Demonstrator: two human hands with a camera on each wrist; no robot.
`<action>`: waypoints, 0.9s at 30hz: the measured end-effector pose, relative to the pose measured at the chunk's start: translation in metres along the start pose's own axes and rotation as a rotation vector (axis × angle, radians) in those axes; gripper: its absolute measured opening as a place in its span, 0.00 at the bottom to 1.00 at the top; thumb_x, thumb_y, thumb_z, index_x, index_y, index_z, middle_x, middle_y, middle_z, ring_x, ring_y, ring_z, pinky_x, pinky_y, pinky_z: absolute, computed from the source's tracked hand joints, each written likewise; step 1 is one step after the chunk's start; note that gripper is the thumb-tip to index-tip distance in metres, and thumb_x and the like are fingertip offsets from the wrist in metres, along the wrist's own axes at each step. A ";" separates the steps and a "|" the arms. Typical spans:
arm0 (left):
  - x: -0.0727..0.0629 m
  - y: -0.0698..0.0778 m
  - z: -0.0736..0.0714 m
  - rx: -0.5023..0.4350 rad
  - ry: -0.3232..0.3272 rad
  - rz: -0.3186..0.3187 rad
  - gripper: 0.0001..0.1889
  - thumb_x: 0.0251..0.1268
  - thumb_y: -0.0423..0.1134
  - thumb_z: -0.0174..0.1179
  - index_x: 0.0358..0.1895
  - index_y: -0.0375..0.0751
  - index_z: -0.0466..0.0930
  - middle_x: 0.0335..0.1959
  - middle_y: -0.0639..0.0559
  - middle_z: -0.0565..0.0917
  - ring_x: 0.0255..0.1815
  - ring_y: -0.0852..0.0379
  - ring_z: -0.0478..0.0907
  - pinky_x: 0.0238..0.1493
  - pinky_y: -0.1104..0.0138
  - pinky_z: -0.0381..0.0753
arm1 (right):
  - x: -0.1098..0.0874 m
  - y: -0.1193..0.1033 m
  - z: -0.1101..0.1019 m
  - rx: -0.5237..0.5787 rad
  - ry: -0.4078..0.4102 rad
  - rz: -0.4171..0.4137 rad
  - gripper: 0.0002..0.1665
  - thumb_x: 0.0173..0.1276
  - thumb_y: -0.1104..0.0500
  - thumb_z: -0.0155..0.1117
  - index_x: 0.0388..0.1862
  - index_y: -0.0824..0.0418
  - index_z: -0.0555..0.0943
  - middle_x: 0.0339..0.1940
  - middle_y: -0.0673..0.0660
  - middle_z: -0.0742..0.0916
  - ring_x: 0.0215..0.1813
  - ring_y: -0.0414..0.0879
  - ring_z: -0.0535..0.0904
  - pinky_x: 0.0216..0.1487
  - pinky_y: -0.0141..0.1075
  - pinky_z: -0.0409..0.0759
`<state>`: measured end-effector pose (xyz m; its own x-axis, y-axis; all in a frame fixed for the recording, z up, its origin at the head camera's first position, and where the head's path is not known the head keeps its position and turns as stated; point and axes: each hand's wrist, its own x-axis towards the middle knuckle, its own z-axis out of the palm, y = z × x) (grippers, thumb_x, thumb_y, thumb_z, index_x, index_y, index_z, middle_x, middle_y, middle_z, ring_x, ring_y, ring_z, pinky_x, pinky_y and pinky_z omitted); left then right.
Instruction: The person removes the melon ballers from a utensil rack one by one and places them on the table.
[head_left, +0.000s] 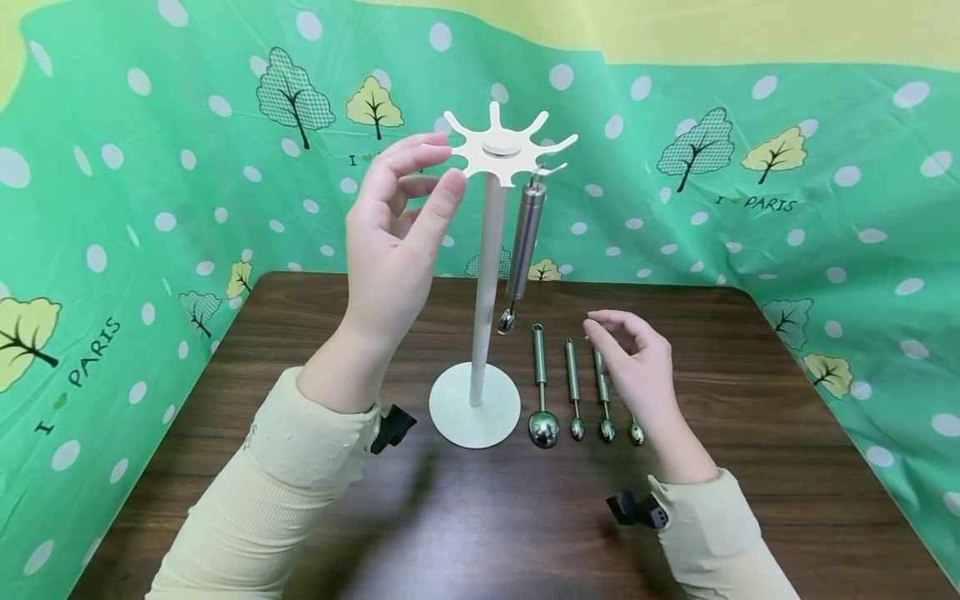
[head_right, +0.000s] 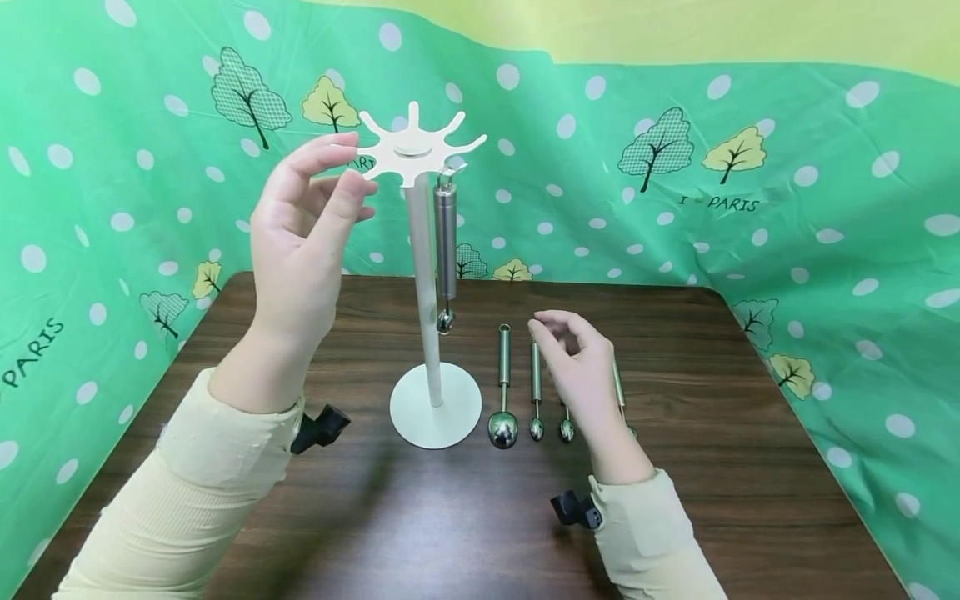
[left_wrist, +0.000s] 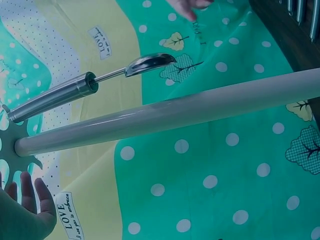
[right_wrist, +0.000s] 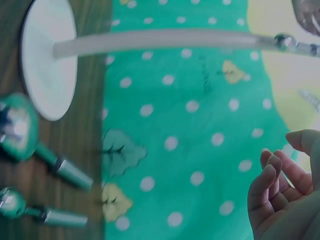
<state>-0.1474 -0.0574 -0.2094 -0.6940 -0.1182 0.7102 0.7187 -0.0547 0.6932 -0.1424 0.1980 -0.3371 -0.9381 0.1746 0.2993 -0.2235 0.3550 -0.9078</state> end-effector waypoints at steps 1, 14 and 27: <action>0.000 0.000 0.000 0.000 0.000 -0.001 0.14 0.70 0.32 0.58 0.54 0.28 0.76 0.61 0.45 0.77 0.47 0.50 0.78 0.41 0.65 0.78 | 0.000 -0.003 0.002 0.019 -0.005 -0.010 0.11 0.69 0.57 0.66 0.45 0.62 0.84 0.28 0.37 0.85 0.18 0.36 0.73 0.20 0.28 0.76; 0.000 -0.001 0.001 -0.001 0.002 0.002 0.14 0.70 0.32 0.58 0.54 0.28 0.76 0.61 0.47 0.78 0.49 0.50 0.78 0.43 0.64 0.79 | -0.012 -0.042 0.017 0.081 -0.096 -0.059 0.10 0.69 0.61 0.66 0.48 0.58 0.85 0.30 0.39 0.86 0.17 0.39 0.73 0.20 0.29 0.76; -0.002 0.002 0.000 0.002 0.015 0.009 0.14 0.71 0.33 0.57 0.54 0.27 0.76 0.60 0.45 0.79 0.47 0.50 0.78 0.41 0.66 0.79 | -0.013 -0.060 0.030 0.149 -0.181 -0.149 0.17 0.70 0.64 0.64 0.57 0.62 0.82 0.42 0.36 0.88 0.16 0.40 0.74 0.20 0.32 0.79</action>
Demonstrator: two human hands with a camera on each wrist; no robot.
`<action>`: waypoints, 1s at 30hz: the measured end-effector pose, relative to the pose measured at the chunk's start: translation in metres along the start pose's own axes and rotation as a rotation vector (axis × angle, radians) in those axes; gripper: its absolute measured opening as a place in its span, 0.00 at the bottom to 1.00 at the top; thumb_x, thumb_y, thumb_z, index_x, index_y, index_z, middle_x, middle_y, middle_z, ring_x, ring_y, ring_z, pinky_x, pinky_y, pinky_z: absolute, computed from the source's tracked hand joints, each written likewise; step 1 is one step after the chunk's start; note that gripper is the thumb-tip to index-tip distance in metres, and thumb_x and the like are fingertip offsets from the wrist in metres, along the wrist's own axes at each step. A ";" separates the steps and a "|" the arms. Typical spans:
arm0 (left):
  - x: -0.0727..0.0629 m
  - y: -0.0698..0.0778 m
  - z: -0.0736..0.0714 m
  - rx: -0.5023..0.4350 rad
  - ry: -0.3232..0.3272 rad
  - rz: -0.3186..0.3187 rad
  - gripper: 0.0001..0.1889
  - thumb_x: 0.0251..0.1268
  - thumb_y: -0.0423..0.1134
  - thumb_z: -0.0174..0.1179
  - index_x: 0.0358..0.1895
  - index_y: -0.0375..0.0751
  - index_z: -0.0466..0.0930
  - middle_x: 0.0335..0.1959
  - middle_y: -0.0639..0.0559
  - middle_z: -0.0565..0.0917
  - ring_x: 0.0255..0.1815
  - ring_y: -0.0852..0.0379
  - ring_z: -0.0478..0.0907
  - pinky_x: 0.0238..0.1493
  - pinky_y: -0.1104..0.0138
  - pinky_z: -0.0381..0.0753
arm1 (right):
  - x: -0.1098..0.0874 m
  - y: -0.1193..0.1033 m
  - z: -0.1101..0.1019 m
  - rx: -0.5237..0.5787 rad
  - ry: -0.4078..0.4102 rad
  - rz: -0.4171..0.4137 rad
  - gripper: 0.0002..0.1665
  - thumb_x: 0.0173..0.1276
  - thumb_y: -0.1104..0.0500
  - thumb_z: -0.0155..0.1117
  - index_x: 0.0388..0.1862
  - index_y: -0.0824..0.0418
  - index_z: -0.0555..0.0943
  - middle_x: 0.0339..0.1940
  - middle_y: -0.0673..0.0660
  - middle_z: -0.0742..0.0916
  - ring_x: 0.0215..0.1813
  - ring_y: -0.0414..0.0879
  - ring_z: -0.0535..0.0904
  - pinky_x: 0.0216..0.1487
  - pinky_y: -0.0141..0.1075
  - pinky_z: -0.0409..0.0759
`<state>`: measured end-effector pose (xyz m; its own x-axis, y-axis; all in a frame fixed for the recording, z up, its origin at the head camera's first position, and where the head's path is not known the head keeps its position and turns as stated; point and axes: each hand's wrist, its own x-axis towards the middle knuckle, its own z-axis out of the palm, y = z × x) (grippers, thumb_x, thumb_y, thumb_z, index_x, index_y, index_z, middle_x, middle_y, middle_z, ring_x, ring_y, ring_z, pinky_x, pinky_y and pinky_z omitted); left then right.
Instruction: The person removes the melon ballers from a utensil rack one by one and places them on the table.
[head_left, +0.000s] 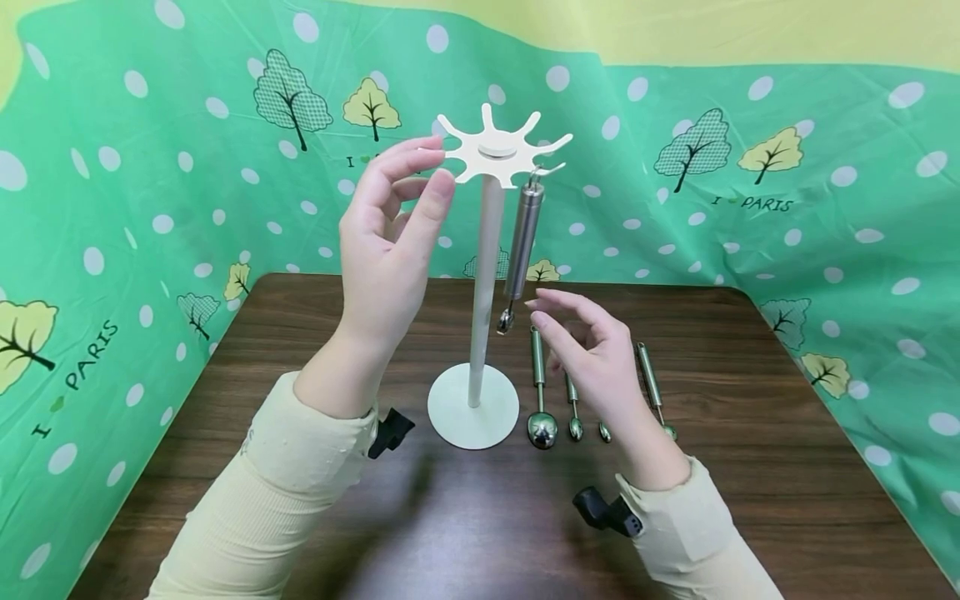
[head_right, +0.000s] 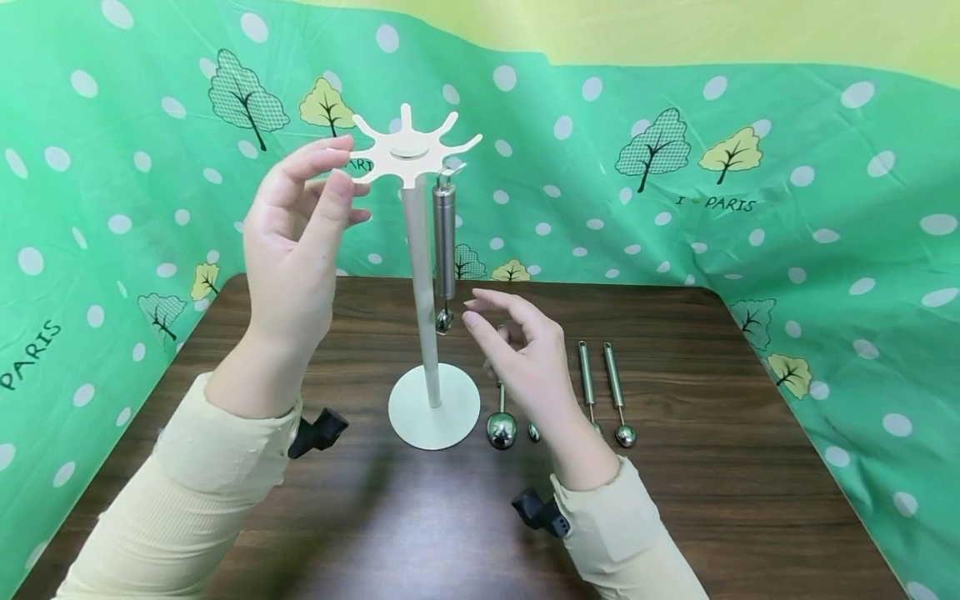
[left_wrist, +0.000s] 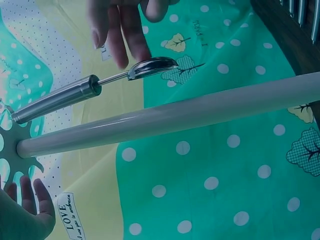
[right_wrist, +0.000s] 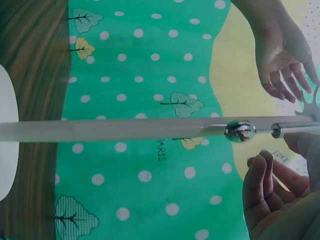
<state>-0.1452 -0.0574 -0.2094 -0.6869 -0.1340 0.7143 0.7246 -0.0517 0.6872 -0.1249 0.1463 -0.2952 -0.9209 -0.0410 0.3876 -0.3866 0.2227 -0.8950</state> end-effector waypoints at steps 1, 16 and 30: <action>0.000 0.000 0.000 -0.002 0.001 0.001 0.14 0.71 0.33 0.56 0.54 0.27 0.76 0.60 0.45 0.79 0.46 0.50 0.78 0.42 0.66 0.79 | 0.001 -0.001 0.001 0.003 -0.001 0.000 0.17 0.70 0.64 0.64 0.57 0.61 0.82 0.42 0.36 0.88 0.16 0.39 0.74 0.20 0.31 0.79; -0.002 0.002 0.000 -0.057 0.029 0.018 0.13 0.69 0.30 0.58 0.54 0.29 0.78 0.52 0.48 0.82 0.44 0.51 0.77 0.39 0.66 0.77 | 0.010 -0.005 0.011 0.034 -0.028 0.024 0.17 0.70 0.64 0.63 0.57 0.64 0.82 0.36 0.36 0.87 0.17 0.42 0.75 0.22 0.32 0.79; 0.000 0.010 0.000 -0.056 0.041 0.020 0.12 0.73 0.30 0.53 0.51 0.26 0.80 0.44 0.50 0.85 0.34 0.53 0.81 0.50 0.60 0.82 | 0.005 -0.011 0.013 0.073 -0.027 -0.112 0.08 0.67 0.70 0.62 0.44 0.73 0.81 0.25 0.43 0.85 0.16 0.39 0.72 0.19 0.29 0.74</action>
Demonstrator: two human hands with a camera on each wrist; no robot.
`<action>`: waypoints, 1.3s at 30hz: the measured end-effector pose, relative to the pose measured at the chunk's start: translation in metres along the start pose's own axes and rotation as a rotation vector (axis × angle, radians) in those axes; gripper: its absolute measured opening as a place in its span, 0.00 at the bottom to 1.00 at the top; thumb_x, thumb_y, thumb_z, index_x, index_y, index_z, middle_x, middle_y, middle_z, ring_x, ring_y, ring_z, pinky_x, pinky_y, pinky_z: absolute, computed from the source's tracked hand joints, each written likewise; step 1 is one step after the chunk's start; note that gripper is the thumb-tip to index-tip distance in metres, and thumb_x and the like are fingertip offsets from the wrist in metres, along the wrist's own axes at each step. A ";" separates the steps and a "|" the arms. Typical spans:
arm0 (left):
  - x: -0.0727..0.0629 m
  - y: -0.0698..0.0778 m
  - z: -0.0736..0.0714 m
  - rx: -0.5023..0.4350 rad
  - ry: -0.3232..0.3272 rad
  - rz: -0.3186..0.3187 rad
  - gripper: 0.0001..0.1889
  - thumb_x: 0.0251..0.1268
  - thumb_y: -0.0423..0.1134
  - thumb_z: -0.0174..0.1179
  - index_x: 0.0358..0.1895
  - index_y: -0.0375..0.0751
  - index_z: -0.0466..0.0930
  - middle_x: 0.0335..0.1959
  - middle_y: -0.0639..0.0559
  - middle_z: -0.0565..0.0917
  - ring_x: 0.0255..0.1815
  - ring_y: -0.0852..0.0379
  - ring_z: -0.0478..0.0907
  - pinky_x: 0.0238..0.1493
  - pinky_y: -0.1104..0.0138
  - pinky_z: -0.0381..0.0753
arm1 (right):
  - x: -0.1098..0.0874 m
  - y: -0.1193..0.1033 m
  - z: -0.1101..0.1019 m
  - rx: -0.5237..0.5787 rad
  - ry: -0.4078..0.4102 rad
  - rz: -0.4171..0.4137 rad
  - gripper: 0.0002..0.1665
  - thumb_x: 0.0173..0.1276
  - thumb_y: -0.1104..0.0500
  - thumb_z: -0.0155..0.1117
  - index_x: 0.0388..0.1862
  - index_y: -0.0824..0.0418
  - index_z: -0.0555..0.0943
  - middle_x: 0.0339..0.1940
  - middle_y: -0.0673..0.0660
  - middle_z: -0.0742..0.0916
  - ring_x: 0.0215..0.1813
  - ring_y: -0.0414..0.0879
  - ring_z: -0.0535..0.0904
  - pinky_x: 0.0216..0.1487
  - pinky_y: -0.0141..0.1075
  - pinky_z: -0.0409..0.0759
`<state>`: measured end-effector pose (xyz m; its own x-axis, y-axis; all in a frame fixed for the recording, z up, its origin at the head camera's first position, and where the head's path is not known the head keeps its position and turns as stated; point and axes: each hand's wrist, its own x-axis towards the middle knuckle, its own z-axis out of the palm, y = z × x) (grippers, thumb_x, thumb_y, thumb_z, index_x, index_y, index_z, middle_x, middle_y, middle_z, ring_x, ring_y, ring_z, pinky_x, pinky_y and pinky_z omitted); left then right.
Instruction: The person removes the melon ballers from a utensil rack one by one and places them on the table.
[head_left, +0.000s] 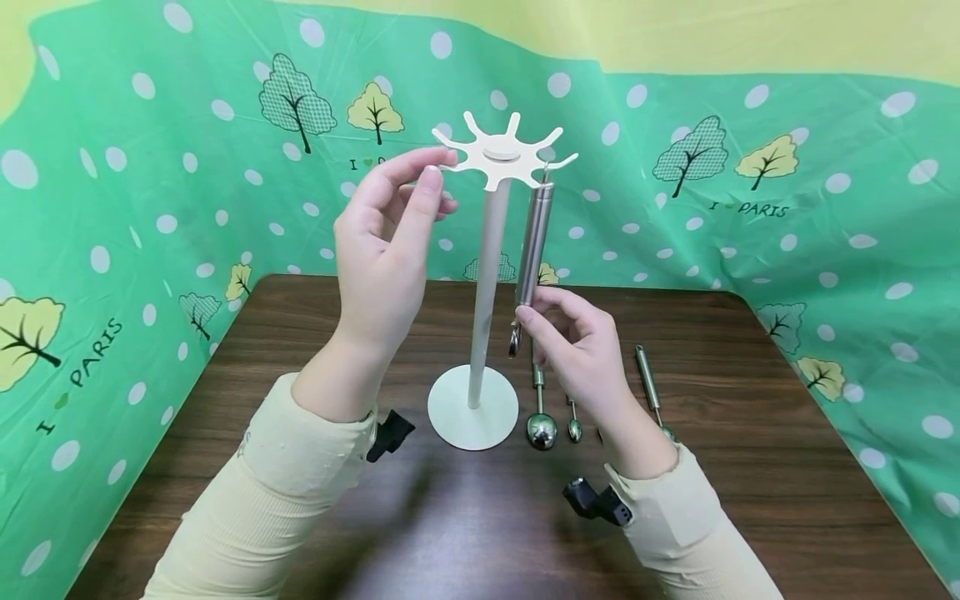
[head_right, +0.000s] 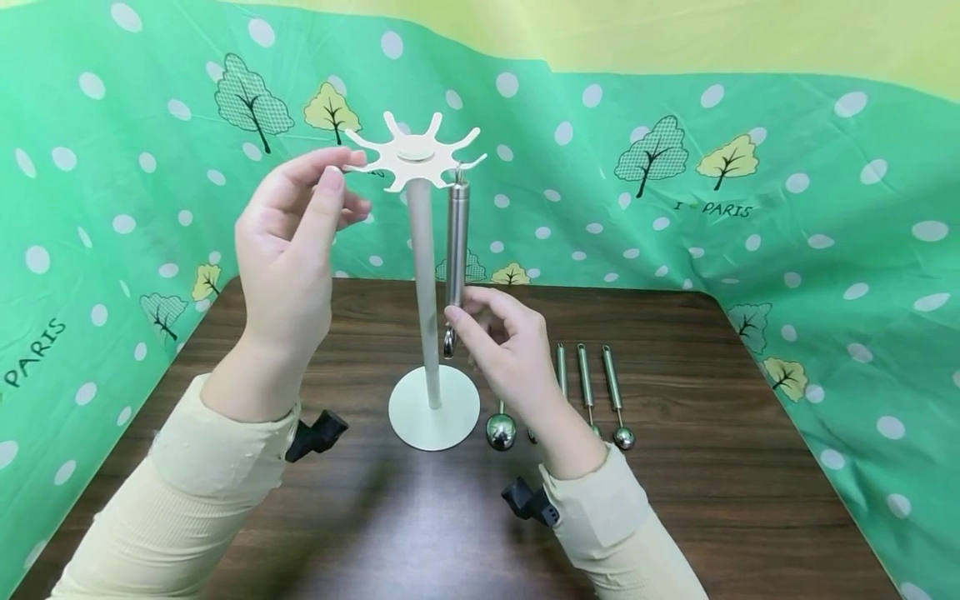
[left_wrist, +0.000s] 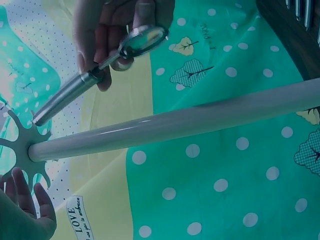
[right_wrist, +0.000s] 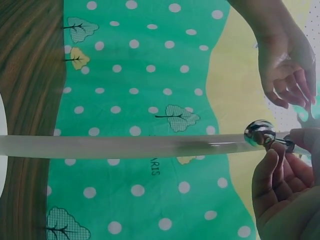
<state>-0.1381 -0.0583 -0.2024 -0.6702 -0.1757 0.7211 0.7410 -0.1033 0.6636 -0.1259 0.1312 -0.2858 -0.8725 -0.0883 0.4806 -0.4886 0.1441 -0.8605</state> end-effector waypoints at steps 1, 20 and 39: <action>0.001 0.000 0.000 -0.004 0.004 -0.009 0.12 0.72 0.29 0.53 0.52 0.26 0.80 0.45 0.47 0.85 0.34 0.53 0.81 0.49 0.60 0.82 | 0.000 0.001 0.000 0.005 -0.001 -0.008 0.08 0.67 0.71 0.62 0.44 0.73 0.81 0.24 0.43 0.85 0.16 0.39 0.72 0.18 0.29 0.74; 0.007 -0.003 0.000 -0.007 -0.032 -0.143 0.22 0.80 0.36 0.41 0.72 0.37 0.65 0.68 0.52 0.74 0.36 0.56 0.80 0.41 0.63 0.86 | -0.007 -0.004 -0.007 0.146 0.049 -0.143 0.13 0.66 0.75 0.60 0.43 0.62 0.84 0.26 0.46 0.86 0.15 0.37 0.75 0.16 0.29 0.76; 0.009 -0.003 0.004 -0.012 -0.055 -0.169 0.18 0.80 0.36 0.44 0.61 0.32 0.77 0.63 0.51 0.75 0.40 0.53 0.80 0.39 0.62 0.87 | -0.025 0.004 -0.031 0.228 0.139 -0.169 0.17 0.64 0.78 0.59 0.43 0.61 0.85 0.26 0.49 0.87 0.16 0.37 0.76 0.17 0.27 0.75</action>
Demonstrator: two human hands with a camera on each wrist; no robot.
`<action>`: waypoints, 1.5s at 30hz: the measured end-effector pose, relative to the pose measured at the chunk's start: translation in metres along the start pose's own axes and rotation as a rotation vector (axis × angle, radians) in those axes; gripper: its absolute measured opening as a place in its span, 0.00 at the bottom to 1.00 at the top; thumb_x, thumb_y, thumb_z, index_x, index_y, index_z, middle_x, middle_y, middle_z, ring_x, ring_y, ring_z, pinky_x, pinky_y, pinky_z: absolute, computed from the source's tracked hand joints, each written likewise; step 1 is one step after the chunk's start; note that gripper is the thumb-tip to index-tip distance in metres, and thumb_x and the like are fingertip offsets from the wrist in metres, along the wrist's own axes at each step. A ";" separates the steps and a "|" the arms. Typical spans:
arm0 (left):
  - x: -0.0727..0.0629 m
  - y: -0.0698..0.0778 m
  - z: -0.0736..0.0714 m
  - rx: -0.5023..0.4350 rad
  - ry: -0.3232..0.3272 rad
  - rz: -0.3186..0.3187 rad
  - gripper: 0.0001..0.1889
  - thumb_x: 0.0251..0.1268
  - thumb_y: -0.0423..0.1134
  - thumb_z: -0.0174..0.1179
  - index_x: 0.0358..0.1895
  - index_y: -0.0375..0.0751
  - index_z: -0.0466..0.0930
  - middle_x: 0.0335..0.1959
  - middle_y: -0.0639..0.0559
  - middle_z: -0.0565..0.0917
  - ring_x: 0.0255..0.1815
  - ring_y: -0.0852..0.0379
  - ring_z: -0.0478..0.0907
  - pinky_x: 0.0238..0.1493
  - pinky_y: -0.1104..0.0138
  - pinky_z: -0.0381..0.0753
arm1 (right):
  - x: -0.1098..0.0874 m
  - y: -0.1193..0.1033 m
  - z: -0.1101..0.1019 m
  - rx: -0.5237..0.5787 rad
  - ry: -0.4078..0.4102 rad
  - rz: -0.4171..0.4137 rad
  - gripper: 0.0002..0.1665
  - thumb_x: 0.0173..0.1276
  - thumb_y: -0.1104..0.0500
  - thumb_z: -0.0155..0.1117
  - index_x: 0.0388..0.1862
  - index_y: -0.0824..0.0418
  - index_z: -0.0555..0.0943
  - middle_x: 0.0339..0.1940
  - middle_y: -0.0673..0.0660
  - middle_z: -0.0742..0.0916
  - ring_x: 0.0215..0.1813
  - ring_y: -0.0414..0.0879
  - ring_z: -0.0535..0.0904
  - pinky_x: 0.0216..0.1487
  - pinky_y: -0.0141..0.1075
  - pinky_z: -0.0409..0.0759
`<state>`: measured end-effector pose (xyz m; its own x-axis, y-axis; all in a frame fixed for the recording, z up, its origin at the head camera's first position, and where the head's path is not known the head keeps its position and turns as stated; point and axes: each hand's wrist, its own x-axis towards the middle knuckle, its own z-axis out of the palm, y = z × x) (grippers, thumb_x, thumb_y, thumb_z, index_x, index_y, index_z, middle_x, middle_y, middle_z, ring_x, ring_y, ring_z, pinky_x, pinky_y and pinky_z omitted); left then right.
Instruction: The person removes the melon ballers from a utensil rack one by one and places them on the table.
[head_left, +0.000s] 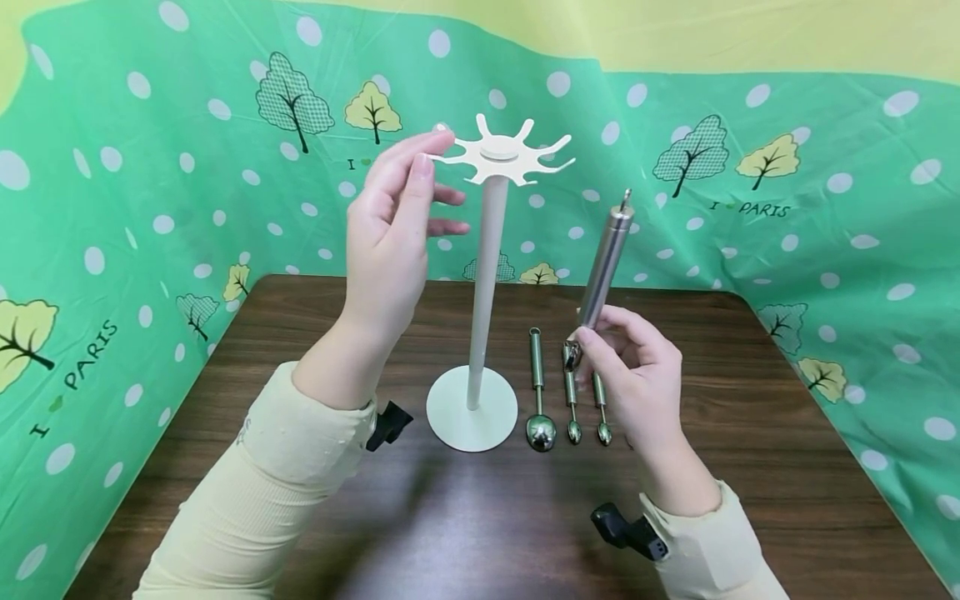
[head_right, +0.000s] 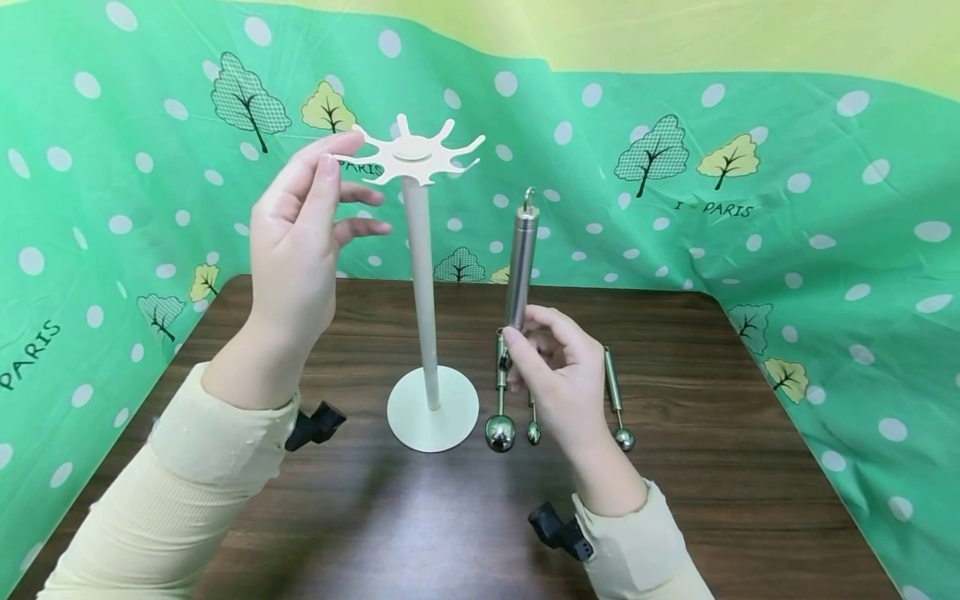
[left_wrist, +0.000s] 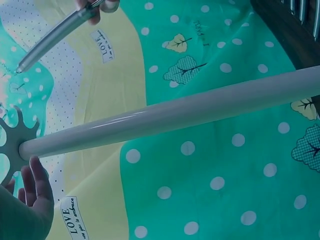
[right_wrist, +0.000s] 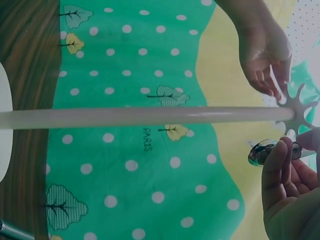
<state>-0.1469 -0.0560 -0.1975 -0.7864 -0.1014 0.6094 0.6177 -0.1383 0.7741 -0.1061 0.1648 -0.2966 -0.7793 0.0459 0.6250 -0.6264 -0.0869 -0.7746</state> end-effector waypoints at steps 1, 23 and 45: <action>0.000 0.000 0.000 0.001 0.001 0.006 0.18 0.79 0.35 0.44 0.61 0.31 0.77 0.63 0.51 0.75 0.41 0.52 0.79 0.40 0.62 0.86 | -0.001 0.000 -0.002 0.003 0.006 0.001 0.17 0.64 0.78 0.59 0.43 0.60 0.85 0.26 0.49 0.87 0.16 0.37 0.77 0.17 0.27 0.75; -0.003 0.000 0.001 -0.002 0.003 0.060 0.14 0.76 0.33 0.49 0.52 0.26 0.79 0.66 0.50 0.74 0.51 0.50 0.80 0.48 0.61 0.84 | -0.021 0.013 -0.049 -0.030 0.226 0.092 0.09 0.65 0.77 0.60 0.41 0.71 0.83 0.25 0.53 0.86 0.14 0.40 0.75 0.17 0.27 0.75; -0.005 0.000 0.000 0.023 0.018 0.095 0.16 0.72 0.33 0.54 0.57 0.27 0.77 0.65 0.48 0.75 0.48 0.50 0.82 0.46 0.59 0.85 | -0.028 0.022 -0.093 -0.229 0.398 0.323 0.04 0.64 0.71 0.66 0.37 0.67 0.84 0.19 0.52 0.84 0.11 0.41 0.72 0.12 0.28 0.72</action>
<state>-0.1428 -0.0554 -0.2005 -0.7241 -0.1305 0.6772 0.6893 -0.1043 0.7169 -0.0995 0.2541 -0.3400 -0.8512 0.4290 0.3025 -0.3084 0.0576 -0.9495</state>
